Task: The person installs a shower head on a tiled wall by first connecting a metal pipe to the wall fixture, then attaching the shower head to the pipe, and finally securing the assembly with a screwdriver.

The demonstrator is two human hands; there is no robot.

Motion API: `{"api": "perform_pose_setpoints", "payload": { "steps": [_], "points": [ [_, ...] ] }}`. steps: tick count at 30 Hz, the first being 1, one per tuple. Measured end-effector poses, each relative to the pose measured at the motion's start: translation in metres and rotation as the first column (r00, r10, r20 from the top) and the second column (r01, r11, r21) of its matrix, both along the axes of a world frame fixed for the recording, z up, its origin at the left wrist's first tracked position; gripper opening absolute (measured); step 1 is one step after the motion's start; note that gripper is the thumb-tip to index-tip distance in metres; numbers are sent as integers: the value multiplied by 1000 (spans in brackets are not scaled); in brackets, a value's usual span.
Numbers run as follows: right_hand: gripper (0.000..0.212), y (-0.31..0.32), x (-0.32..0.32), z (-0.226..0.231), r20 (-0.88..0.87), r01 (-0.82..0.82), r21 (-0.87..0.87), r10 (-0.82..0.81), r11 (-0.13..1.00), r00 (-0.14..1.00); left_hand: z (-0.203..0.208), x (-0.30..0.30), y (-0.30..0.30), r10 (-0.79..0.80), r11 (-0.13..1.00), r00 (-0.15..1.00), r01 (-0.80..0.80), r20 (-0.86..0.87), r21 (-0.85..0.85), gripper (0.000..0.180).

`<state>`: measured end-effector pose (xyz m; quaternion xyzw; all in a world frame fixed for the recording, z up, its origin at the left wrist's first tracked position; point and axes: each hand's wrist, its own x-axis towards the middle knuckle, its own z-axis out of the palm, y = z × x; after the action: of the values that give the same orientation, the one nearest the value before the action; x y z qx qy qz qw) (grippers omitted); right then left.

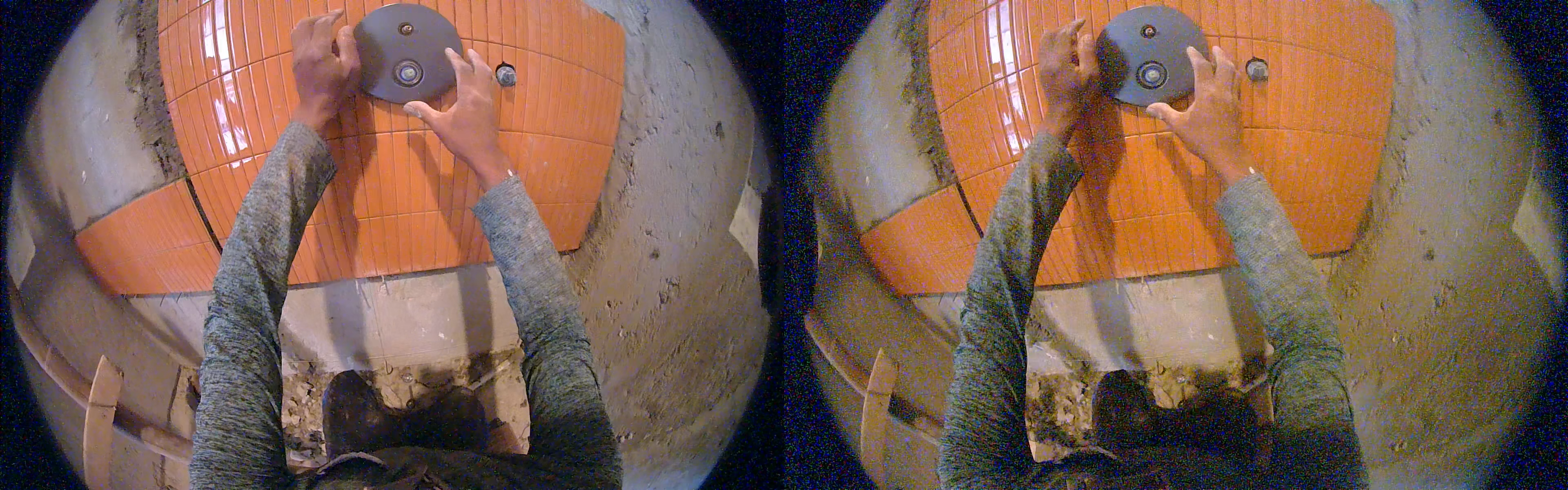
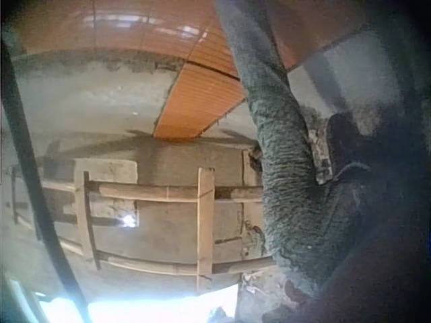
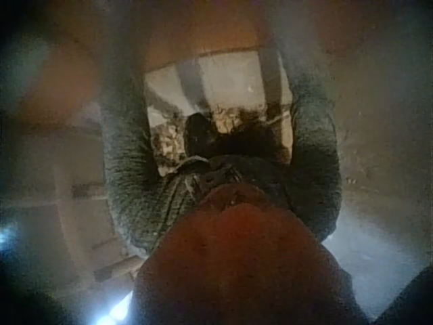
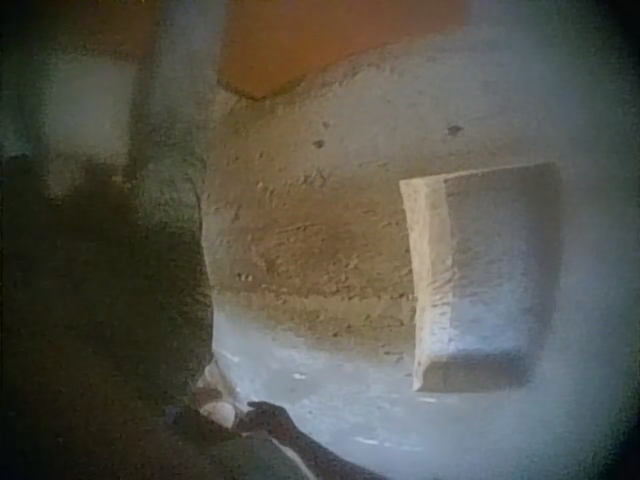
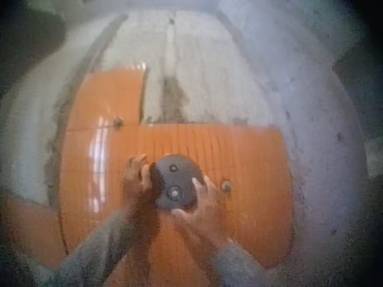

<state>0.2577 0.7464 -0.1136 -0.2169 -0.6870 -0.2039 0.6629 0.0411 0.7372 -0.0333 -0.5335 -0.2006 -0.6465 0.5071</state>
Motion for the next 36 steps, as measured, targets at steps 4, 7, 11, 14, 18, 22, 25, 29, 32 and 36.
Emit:
{"api": "perform_pose_setpoints", "payload": {
  "steps": [4, 7, 11, 14, 18, 22, 25, 29, 32, 36],
  "points": [
    [95, -1, 11, -8, 11, 62, 51, -63, 997, 998, -25, -13, -22, 41, 998, 999, -40, 16, -51, 27],
    [87, -12, 18, -26, -18, -15, 25, 15, 1000, 1000, -52, -28, -44, 88, 993, 995, -85, 46, -81, 27],
    [66, -42, 44, -91, -119, -113, -216, 89, 970, 989, -107, -41, -68, 61, 990, 992, -46, 107, -135, 28],
    [51, -44, 67, -182, -232, -223, -530, 114, 818, 966, -172, -47, -85, -5, 971, 968, 64, 249, -229, 27],
    [41, -52, 99, -321, -187, -165, -841, 9, 515, 982, -285, -40, -113, 43, 878, 896, 177, 441, -445, 25],
    [36, -59, 106, -450, 271, 315, -733, -166, 603, 948, -412, -29, -142, 134, 702, 824, 313, 550, -640, 24],
    [39, -62, 113, -531, 365, 391, -786, -151, 479, 919, -504, -26, -177, 254, 485, 819, 352, 515, -800, 24],
    [38, -83, 90, -536, 269, 261, -961, 82, 94, 960, -592, -38, -227, 338, 268, 879, 251, 335, -930, 26],
    [39, -71, 100, -610, 347, 342, -937, 88, 66, 934, -622, -32, -259, 357, 46, 901, 245, 245, -968, 30],
    [38, -59, 110, -692, 159, 202, -970, 275, -138, 948, -605, -9, -273, 366, -26, 931, 28, 17, -999, 33]
  ]
}}
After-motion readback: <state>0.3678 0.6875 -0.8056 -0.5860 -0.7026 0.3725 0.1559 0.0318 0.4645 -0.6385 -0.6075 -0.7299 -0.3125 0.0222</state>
